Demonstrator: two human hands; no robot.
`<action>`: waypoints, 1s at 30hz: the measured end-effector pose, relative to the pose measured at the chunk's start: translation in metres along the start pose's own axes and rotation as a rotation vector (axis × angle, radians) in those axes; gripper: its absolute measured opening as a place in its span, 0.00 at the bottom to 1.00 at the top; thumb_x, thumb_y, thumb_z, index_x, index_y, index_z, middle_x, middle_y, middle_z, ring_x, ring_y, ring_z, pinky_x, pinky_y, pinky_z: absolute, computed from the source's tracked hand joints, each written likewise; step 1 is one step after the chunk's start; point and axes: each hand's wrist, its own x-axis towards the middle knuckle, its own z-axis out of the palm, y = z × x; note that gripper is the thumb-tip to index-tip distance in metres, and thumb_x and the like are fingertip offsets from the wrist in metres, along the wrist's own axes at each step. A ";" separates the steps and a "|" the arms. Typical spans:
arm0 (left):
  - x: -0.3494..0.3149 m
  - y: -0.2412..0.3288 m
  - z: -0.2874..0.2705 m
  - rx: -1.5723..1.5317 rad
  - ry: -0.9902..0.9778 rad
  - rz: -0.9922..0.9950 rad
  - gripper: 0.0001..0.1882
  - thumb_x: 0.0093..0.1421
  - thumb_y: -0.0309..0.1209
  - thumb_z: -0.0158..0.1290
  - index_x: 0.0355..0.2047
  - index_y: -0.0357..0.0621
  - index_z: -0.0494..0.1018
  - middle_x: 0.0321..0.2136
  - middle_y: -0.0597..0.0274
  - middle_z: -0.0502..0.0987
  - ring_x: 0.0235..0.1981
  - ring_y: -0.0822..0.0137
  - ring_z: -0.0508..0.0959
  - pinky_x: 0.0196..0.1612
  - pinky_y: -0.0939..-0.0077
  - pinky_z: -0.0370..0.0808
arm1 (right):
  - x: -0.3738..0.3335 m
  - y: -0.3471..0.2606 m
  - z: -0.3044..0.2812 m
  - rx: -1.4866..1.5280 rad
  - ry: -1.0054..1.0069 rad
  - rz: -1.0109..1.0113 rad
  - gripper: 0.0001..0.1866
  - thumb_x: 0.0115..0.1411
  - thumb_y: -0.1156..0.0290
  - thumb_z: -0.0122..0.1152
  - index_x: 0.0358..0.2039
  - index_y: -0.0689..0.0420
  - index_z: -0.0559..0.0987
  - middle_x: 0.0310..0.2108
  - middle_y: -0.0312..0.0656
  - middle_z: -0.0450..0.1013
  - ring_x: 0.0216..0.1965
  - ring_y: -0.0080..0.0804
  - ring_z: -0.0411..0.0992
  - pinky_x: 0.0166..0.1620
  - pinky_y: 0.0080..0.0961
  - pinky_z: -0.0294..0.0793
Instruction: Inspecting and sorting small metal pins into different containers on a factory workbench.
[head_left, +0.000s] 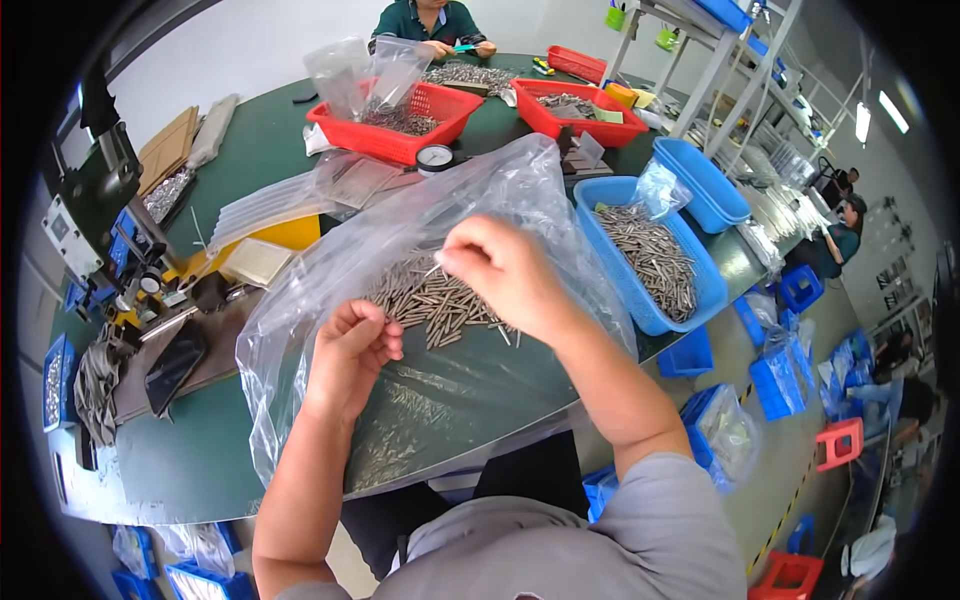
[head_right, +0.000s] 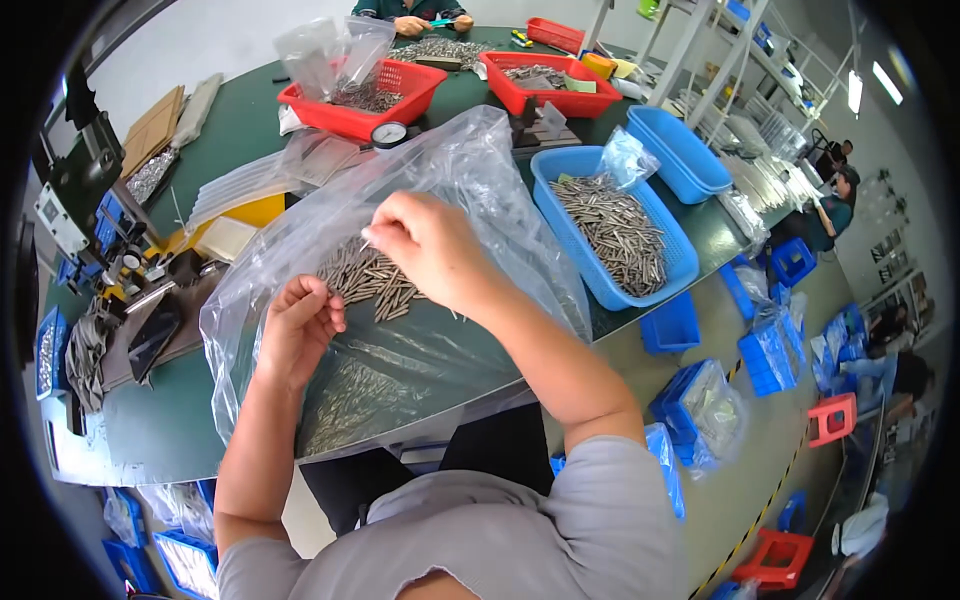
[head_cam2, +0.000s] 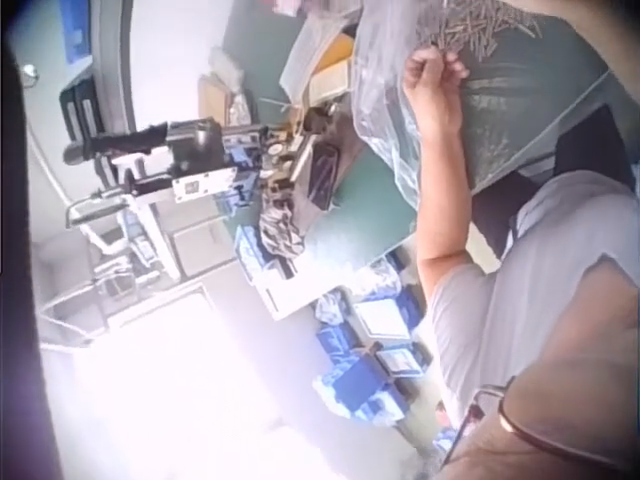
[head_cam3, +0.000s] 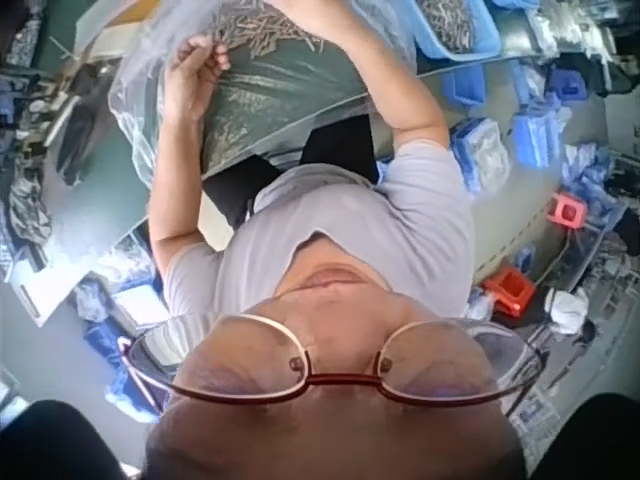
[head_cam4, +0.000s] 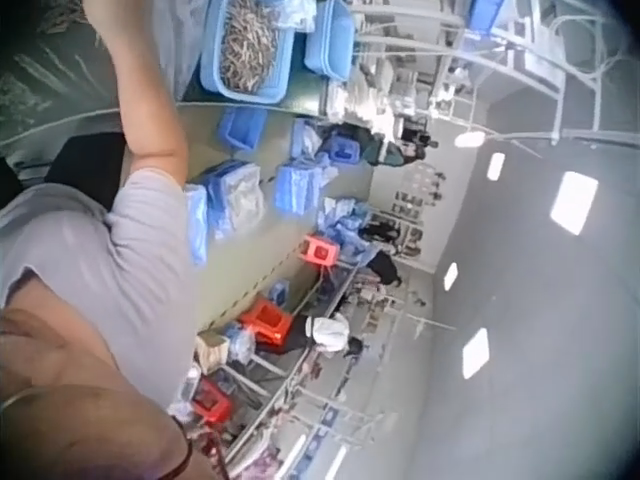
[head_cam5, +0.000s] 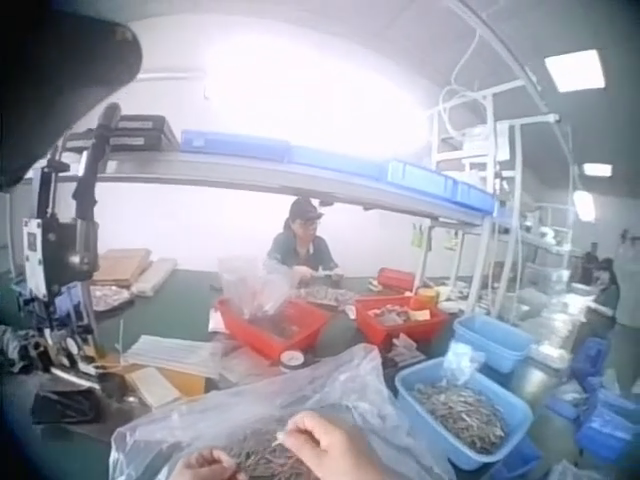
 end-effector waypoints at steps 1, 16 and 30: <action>0.000 0.001 0.002 0.004 0.000 0.005 0.01 0.60 0.25 0.47 0.32 0.42 0.68 0.27 0.57 0.75 0.25 0.67 0.75 0.31 0.76 0.73 | 0.000 -0.009 -0.017 -0.186 0.093 -0.125 0.06 0.54 0.73 0.60 0.29 0.60 0.74 0.25 0.38 0.70 0.27 0.23 0.68 0.32 0.20 0.67; -0.001 0.016 -0.010 -0.024 0.069 0.085 0.02 0.60 0.26 0.47 0.32 0.41 0.68 0.27 0.57 0.75 0.25 0.68 0.74 0.31 0.76 0.73 | -0.010 0.091 -0.188 -0.769 0.043 0.481 0.09 0.52 0.68 0.58 0.35 0.54 0.79 0.35 0.46 0.76 0.41 0.43 0.73 0.46 0.33 0.69; 0.006 0.028 -0.018 -0.189 0.224 0.353 0.04 0.56 0.25 0.48 0.28 0.36 0.71 0.23 0.56 0.74 0.22 0.69 0.73 0.27 0.76 0.71 | 0.008 0.001 0.062 -0.438 -0.440 -0.473 0.12 0.48 0.68 0.63 0.33 0.58 0.77 0.35 0.42 0.72 0.39 0.40 0.70 0.42 0.34 0.70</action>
